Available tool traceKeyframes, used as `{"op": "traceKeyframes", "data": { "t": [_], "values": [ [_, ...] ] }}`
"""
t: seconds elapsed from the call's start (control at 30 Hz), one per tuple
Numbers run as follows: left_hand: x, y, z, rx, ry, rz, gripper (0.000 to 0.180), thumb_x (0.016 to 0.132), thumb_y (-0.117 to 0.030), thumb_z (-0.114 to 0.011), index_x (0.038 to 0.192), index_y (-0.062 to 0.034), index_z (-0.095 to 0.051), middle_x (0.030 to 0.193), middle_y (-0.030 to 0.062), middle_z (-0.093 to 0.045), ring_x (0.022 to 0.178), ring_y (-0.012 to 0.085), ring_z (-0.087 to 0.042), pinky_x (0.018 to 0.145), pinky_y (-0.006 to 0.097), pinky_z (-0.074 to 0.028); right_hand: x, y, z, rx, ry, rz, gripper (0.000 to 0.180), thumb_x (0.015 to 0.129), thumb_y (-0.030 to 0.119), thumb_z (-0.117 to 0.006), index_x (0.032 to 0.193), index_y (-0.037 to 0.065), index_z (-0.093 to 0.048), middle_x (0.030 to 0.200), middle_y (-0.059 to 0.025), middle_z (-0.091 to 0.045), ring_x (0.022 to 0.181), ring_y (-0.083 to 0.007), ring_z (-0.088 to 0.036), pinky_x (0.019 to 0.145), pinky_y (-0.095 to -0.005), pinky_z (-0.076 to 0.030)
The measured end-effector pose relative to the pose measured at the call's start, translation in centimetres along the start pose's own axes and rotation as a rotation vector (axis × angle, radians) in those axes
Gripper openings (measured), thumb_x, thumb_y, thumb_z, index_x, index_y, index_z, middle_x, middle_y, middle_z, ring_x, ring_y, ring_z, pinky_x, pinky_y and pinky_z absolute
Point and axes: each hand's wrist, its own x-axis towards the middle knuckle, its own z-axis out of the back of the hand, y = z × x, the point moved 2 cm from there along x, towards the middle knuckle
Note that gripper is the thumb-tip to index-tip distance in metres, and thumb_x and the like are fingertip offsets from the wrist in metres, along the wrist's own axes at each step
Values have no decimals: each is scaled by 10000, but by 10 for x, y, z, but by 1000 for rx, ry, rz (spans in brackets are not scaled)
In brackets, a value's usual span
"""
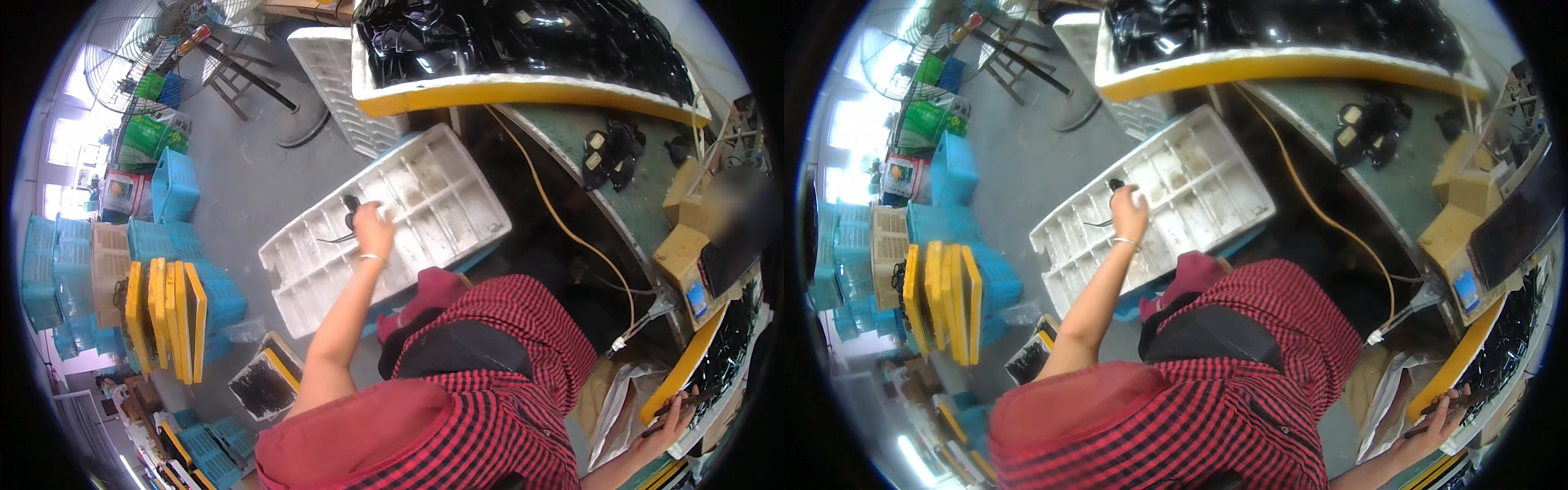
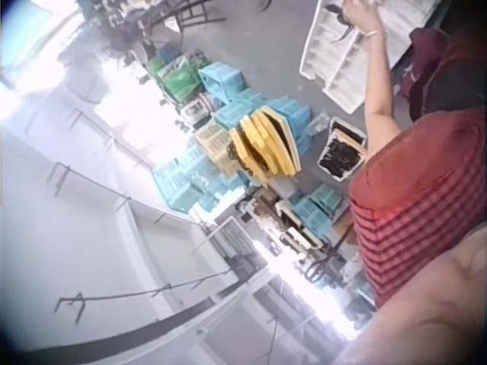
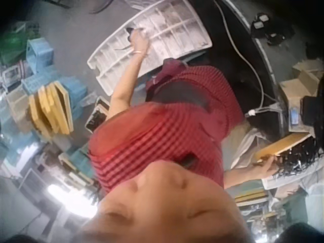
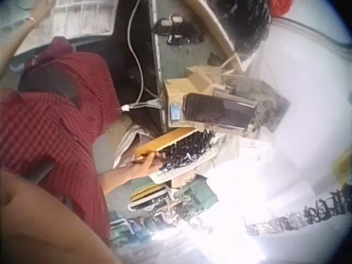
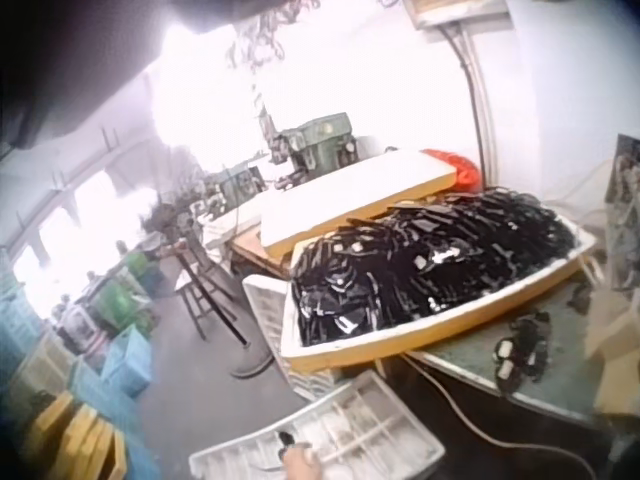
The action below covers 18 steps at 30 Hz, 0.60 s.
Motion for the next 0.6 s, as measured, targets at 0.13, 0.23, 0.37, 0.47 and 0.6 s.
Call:
{"op": "traceKeyframes", "data": {
  "t": [0.13,0.23,0.37,0.47,0.6],
  "values": [
    [21,108,-21,288,270,388,337,788,-169,-625,1090,-17,-616,1057,226,-635,1020,405,-594,893,480,-475,3,9,-6,89,27,-48,453,960,100,-535,1393,28,-424,1099,-36,-564,973,-104,-519,871,-244,-388],
    [29,150,-40,281,318,720,412,781,-272,-648,1105,-21,-610,1124,240,-633,1075,403,-597,931,455,-473,-2,18,-11,10,3,-18,467,957,90,-538,1403,21,-415,1075,-27,-563,919,-95,-509,841,-236,-391],
    [22,202,-69,285,450,849,520,785,-309,-655,1208,-28,-543,1142,222,-642,1092,377,-608,937,431,-476,-2,10,4,-39,-18,-33,485,943,100,-569,1398,15,-424,1043,-19,-571,865,-91,-503,785,-238,-403],
    [25,185,-72,258,463,788,330,804,-264,-640,1033,-26,-632,1069,225,-663,1015,360,-640,877,428,-492,-14,25,-15,-118,-128,-39,481,940,108,-577,1395,32,-441,1021,-9,-579,854,-80,-511,771,-217,-402],
    [25,92,-57,106,143,366,148,807,-124,-636,917,-26,-617,904,190,-652,889,405,-604,765,492,-475,-18,15,-5,-114,-135,-74,457,940,127,-586,1377,56,-471,917,15,-586,719,-31,-492,583,-147,-357]
  ]
}}
